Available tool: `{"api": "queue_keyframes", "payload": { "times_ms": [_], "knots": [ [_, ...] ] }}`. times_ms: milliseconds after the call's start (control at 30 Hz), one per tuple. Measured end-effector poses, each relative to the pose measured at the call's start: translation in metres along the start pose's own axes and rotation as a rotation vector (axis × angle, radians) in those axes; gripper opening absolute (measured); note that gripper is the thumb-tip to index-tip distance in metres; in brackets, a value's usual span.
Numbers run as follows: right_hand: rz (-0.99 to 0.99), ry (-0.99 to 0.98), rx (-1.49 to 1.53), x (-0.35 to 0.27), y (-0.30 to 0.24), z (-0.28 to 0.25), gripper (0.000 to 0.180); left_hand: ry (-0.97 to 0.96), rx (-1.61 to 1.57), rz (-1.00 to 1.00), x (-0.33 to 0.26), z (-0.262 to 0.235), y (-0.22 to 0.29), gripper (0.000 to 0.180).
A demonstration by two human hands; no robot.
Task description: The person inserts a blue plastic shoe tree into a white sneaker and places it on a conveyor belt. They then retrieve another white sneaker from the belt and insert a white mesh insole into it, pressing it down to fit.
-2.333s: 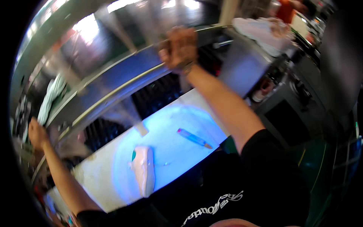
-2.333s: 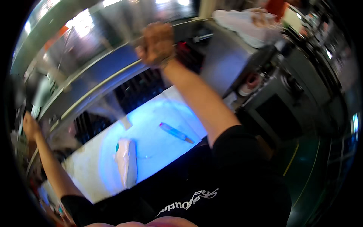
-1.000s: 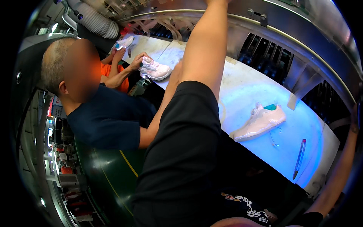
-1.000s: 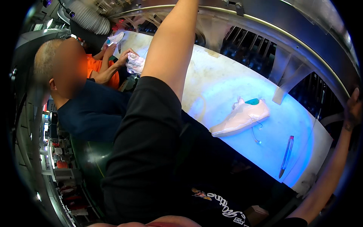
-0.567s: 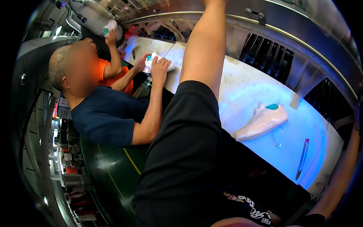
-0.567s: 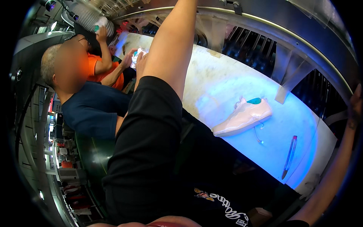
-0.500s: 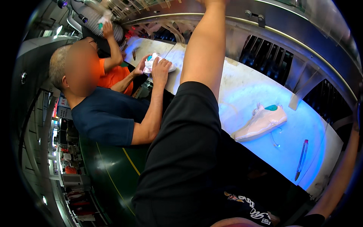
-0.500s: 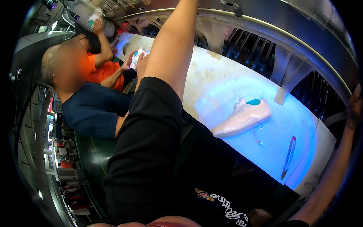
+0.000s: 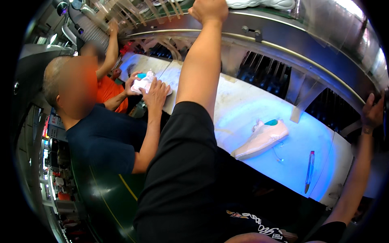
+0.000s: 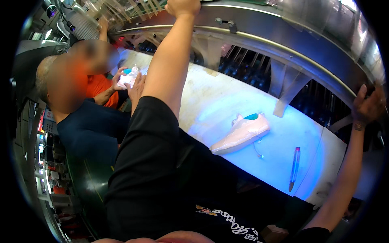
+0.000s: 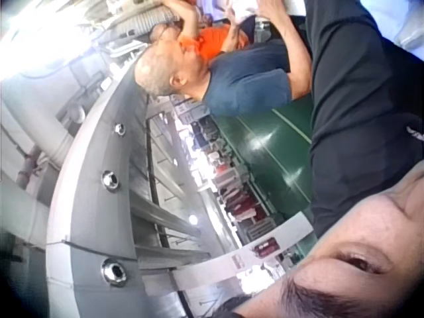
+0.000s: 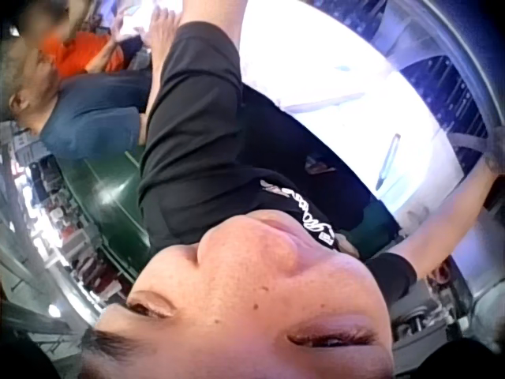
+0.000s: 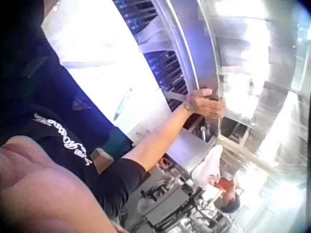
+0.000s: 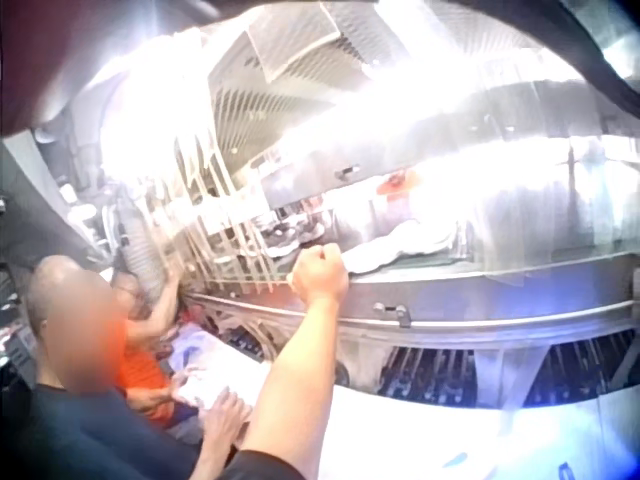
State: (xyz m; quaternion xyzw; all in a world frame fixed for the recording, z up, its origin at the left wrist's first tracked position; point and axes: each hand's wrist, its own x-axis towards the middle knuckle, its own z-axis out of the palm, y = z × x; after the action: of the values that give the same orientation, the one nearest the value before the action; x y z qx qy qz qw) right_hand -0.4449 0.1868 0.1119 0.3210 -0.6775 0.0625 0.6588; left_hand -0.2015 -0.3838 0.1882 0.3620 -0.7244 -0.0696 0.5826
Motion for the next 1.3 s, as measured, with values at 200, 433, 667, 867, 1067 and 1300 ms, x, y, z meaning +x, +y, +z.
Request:
{"api": "queue_keyframes", "payload": {
  "times_ms": [200, 433, 667, 867, 1067, 1300],
  "knots": [
    [-0.033, -0.026, -0.04, -0.002, 0.009, -0.005, 0.05, 0.032, 0.011, 0.01, -0.002, 0.001, 0.002, 0.041],
    [0.11, -0.135, 0.023, 0.014, -0.018, -0.033, 0.052, 0.004, 0.045, 0.01, 0.001, 0.016, -0.006, 0.041],
    [0.5, -0.735, 0.56, -0.104, -0.117, -0.191, 0.07, 0.017, 0.038, 0.094, -0.003, 0.011, -0.009, 0.037],
    [0.546, -0.825, 0.471, -0.19, -0.146, -0.239, 0.031, -0.191, 0.039, 0.292, 0.023, 0.007, -0.042, 0.037],
    [0.529, -0.976, 0.553, -0.151, -0.139, -0.265, 0.057, -0.604, -0.562, 0.181, -0.007, -0.06, -0.031, 0.036],
    [0.637, -1.021, 0.657, -0.166, -0.144, -0.275, 0.047, -0.457, -0.601, 0.009, -0.158, -0.219, 0.029, 0.039]
  ]
}}
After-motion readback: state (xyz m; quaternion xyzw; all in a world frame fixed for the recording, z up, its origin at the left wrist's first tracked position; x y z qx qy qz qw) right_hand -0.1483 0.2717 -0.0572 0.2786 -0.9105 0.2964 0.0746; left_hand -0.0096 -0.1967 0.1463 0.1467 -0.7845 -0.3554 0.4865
